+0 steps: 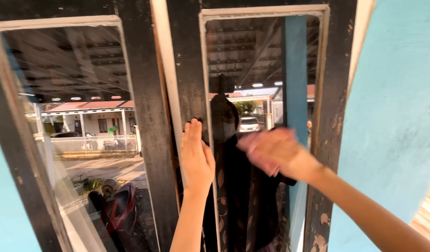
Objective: Cleaning a glass window pane using a pink cloth.
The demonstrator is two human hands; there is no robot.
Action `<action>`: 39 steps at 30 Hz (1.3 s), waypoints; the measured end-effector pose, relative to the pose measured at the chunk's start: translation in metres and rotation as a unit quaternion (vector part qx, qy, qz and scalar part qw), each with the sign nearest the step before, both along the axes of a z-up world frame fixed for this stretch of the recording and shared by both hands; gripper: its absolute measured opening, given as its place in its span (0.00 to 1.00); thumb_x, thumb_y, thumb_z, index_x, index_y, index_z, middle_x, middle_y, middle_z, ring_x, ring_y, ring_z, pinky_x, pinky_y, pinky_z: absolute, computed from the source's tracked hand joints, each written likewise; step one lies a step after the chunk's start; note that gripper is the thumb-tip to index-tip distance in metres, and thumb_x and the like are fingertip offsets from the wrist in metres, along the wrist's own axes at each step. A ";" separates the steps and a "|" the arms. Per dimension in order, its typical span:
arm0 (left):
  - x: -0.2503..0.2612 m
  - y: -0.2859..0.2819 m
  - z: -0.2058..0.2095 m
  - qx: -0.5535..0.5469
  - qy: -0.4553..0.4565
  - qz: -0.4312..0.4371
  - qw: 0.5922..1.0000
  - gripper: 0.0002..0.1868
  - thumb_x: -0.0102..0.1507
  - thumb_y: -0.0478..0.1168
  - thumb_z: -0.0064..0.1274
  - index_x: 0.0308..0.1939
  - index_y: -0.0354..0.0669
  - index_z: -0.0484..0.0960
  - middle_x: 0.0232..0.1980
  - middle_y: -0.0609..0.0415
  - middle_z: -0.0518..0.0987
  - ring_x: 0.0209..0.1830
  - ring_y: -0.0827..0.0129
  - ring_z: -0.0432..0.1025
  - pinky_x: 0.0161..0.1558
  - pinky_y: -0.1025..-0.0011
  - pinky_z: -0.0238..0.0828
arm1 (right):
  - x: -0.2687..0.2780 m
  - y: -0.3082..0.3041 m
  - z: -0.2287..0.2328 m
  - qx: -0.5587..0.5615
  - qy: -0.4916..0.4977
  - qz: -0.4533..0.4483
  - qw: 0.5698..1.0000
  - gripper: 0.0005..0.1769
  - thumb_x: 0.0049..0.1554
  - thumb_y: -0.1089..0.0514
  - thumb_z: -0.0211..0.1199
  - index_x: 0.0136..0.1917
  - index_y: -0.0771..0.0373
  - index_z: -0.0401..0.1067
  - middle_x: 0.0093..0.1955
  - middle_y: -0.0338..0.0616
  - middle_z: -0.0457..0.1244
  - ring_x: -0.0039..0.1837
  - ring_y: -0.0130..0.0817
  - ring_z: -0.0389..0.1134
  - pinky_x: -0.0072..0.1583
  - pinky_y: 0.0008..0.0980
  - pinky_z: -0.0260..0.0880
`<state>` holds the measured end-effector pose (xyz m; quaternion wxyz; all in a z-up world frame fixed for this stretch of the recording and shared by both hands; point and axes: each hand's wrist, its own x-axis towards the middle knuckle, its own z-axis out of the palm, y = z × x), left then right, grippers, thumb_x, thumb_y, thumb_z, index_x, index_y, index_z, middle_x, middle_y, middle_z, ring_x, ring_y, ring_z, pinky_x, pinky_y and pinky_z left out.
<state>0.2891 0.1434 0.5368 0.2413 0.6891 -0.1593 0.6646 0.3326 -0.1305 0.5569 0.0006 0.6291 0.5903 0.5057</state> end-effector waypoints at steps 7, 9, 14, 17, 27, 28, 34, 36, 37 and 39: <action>0.006 0.002 -0.005 0.019 0.005 0.005 1.000 0.26 0.70 0.28 0.39 0.74 0.35 0.65 0.76 0.44 0.68 0.79 0.50 0.60 0.78 0.52 0.54 | 0.007 0.030 0.110 0.262 0.068 -0.040 0.962 0.33 0.55 0.76 0.56 0.73 0.63 0.67 0.76 0.52 0.60 0.82 0.55 0.56 0.80 0.51 0.55; 0.004 0.005 -0.004 0.021 0.005 0.002 1.000 0.26 0.70 0.27 0.39 0.74 0.35 0.65 0.76 0.45 0.68 0.79 0.51 0.60 0.79 0.52 0.54 | 0.013 0.050 0.118 0.264 0.073 -0.022 0.961 0.34 0.55 0.77 0.56 0.73 0.62 0.68 0.76 0.50 0.61 0.83 0.54 0.55 0.81 0.50 0.56; 0.003 0.017 -0.005 0.056 0.026 0.000 0.998 0.31 0.65 0.24 0.38 0.74 0.34 0.64 0.77 0.44 0.67 0.80 0.50 0.60 0.78 0.52 0.54 | -0.018 0.083 0.087 0.039 0.046 0.005 0.998 0.41 0.43 0.73 0.65 0.72 0.64 0.68 0.74 0.57 0.61 0.75 0.51 0.61 0.73 0.52 0.61; -0.001 0.018 -0.004 0.062 0.034 0.003 0.998 0.31 0.65 0.24 0.39 0.75 0.35 0.64 0.77 0.44 0.66 0.80 0.52 0.59 0.78 0.53 0.54 | -0.042 0.085 0.047 -0.108 0.401 -0.255 0.873 0.29 0.70 0.52 0.43 0.83 0.33 0.57 0.65 0.26 0.65 0.62 0.24 0.70 0.69 0.21 0.70; 0.005 0.015 -0.007 0.062 0.034 0.032 0.997 0.29 0.67 0.27 0.38 0.74 0.35 0.65 0.77 0.44 0.65 0.80 0.53 0.58 0.79 0.54 0.53 | -0.042 0.033 0.108 -0.106 0.145 -0.222 0.958 0.31 0.57 0.70 0.59 0.72 0.53 0.71 0.59 0.35 0.69 0.47 0.25 0.69 0.54 0.31 0.73; 0.005 0.015 -0.007 0.061 0.037 0.034 0.997 0.28 0.67 0.27 0.38 0.73 0.35 0.65 0.77 0.44 0.66 0.80 0.53 0.58 0.79 0.54 0.53 | -0.031 0.028 0.124 -0.012 0.098 -0.105 0.990 0.27 0.59 0.72 0.57 0.70 0.57 0.71 0.57 0.38 0.69 0.47 0.29 0.67 0.55 0.35 0.71; 0.006 0.014 -0.006 0.059 0.047 0.031 0.997 0.28 0.67 0.27 0.38 0.73 0.34 0.66 0.77 0.44 0.66 0.80 0.53 0.58 0.79 0.53 0.52 | -0.024 0.074 0.125 0.099 0.117 0.004 0.988 0.28 0.54 0.77 0.50 0.64 0.60 0.72 0.52 0.44 0.67 0.51 0.35 0.68 0.54 0.30 0.73; 0.006 0.017 -0.007 0.061 0.045 0.033 0.997 0.28 0.67 0.26 0.38 0.73 0.35 0.66 0.77 0.44 0.66 0.80 0.53 0.58 0.79 0.53 0.52 | -0.030 0.089 0.089 0.038 0.176 -0.034 0.983 0.31 0.50 0.74 0.50 0.65 0.61 0.73 0.48 0.42 0.67 0.45 0.31 0.68 0.51 0.29 0.72; 0.006 0.017 -0.007 0.063 0.044 0.023 0.997 0.29 0.66 0.26 0.38 0.73 0.34 0.65 0.77 0.43 0.66 0.80 0.53 0.58 0.79 0.53 0.52 | -0.029 0.089 0.066 -0.040 0.169 0.004 0.985 0.20 0.55 0.72 0.57 0.59 0.60 0.73 0.46 0.39 0.67 0.48 0.29 0.68 0.56 0.27 0.73; 0.005 0.018 -0.006 0.064 0.045 0.013 0.997 0.29 0.66 0.26 0.38 0.73 0.34 0.65 0.77 0.43 0.65 0.80 0.52 0.57 0.79 0.53 0.52 | -0.031 0.084 0.025 -0.118 0.162 0.041 0.979 0.11 0.60 0.70 0.65 0.54 0.59 0.73 0.45 0.37 0.67 0.50 0.28 0.68 0.62 0.26 0.74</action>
